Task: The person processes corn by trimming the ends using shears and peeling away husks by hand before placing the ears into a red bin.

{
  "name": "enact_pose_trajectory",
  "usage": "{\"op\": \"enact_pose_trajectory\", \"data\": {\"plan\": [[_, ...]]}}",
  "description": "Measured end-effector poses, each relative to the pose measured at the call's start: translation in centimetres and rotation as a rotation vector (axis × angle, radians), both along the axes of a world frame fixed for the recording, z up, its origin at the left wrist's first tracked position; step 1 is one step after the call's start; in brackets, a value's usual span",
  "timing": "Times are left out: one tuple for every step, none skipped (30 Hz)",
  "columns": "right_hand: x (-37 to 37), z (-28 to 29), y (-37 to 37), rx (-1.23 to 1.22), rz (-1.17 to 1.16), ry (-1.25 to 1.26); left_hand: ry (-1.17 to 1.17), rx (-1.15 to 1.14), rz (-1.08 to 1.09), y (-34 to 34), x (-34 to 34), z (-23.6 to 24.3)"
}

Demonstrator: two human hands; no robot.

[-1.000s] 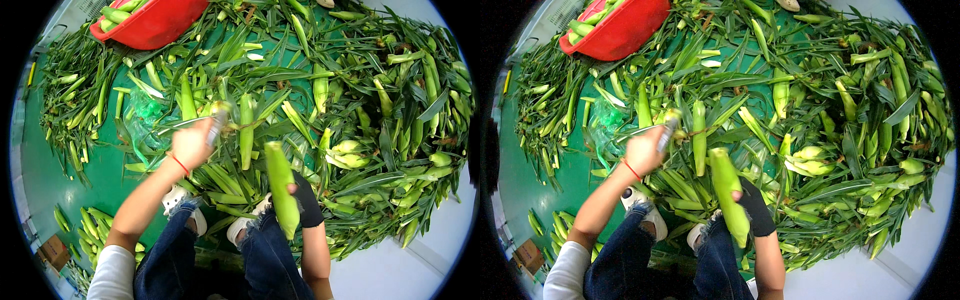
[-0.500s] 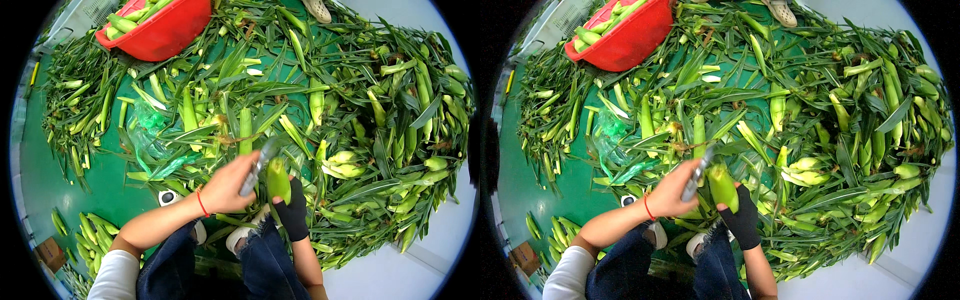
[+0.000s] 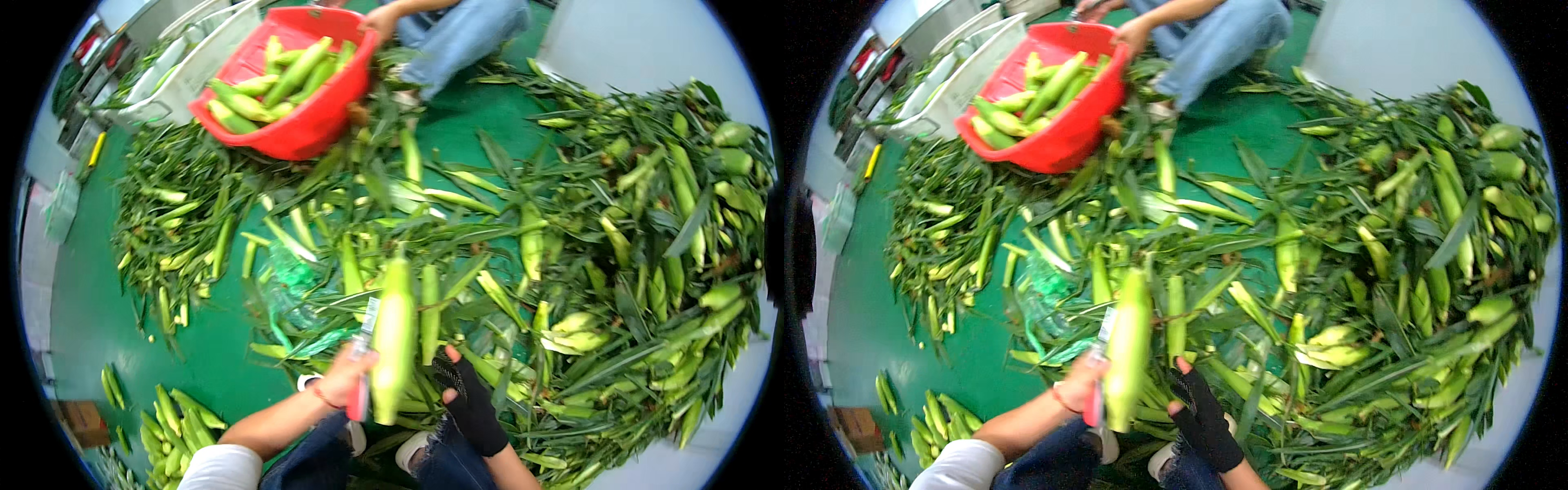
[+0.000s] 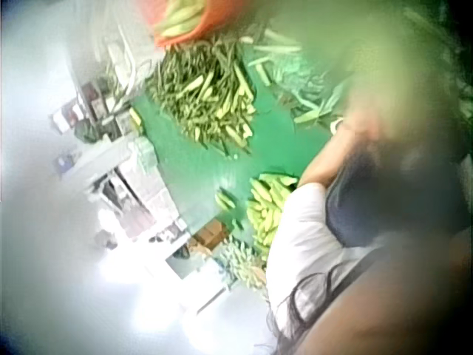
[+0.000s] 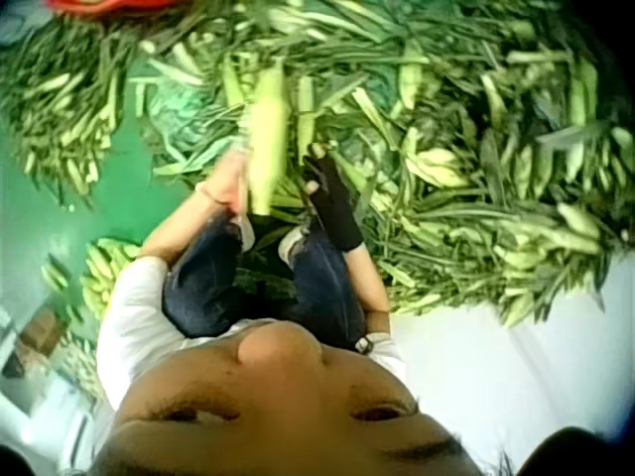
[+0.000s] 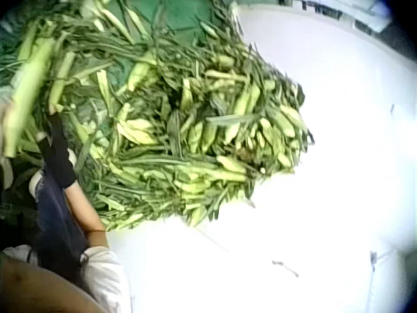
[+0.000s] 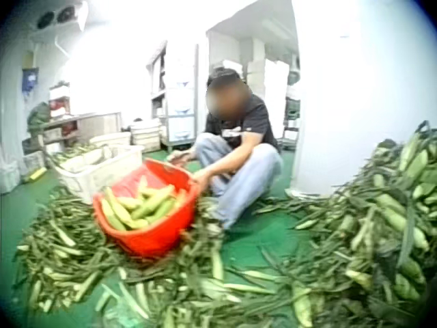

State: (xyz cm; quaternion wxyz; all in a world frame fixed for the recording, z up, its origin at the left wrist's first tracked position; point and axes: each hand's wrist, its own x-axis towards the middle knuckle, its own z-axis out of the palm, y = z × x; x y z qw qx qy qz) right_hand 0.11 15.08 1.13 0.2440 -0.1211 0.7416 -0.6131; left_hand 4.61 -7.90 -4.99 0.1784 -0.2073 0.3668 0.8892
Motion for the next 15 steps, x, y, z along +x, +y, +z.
{"op": "enact_pose_trajectory", "data": {"plan": [[-0.2,0.1,0.3,0.013,-0.033,-0.076,-0.026,0.2,0.084,-1.6,-1.3,2.2],[-0.3,-0.1,1.1,0.022,-0.101,-0.117,-0.012,0.139,0.156,-3.3,-2.7,4.0],[-0.2,-0.9,2.5,0.026,-0.165,-0.153,0.007,0.075,0.234,-4.5,-4.4,5.4],[0.0,-2.0,3.6,0.007,-0.221,-0.195,0.045,0.07,0.267,-5.7,-6.4,7.2],[0.7,-3.7,4.5,-0.085,-0.332,-0.292,0.079,0.062,0.302,-6.6,-8.2,8.8],[1.0,-4.0,5.0,-0.085,-0.34,-0.303,0.119,0.061,0.369,-7.4,-9.4,9.7],[1.2,-4.3,5.3,-0.082,-0.348,-0.312,0.16,0.064,0.437,-8.0,-10.2,10.5],[1.4,-4.5,4.8,-0.133,-0.365,-0.348,0.172,0.084,0.487,-8.3,-10.4,11.0],[1.3,-4.4,4.6,-0.055,-0.311,-0.295,0.219,0.052,0.515,-8.5,-10.2,11.2],[1.1,-4.1,4.4,0.026,-0.259,-0.239,0.214,0.056,0.528,-8.1,-9.9,11.7],[1.2,-3.7,3.8,0.109,-0.203,-0.197,0.194,0.056,0.546,-7.7,-9.1,12.0],[1.2,-3.8,3.4,0.083,-0.188,-0.23,0.155,0.029,0.549,-7.2,-8.5,11.4],[1.1,-3.4,3.1,0.113,-0.147,-0.232,0.116,0.006,0.549,-6.7,-7.9,10.6],[0.9,-2.7,2.6,0.137,-0.1,-0.239,0.052,0.043,0.538,-6.4,-7.1,9.8],[0.6,-2.1,2.4,0.164,-0.055,-0.235,0.001,0.08,0.513,-6.2,-6.4,9.0]]}}
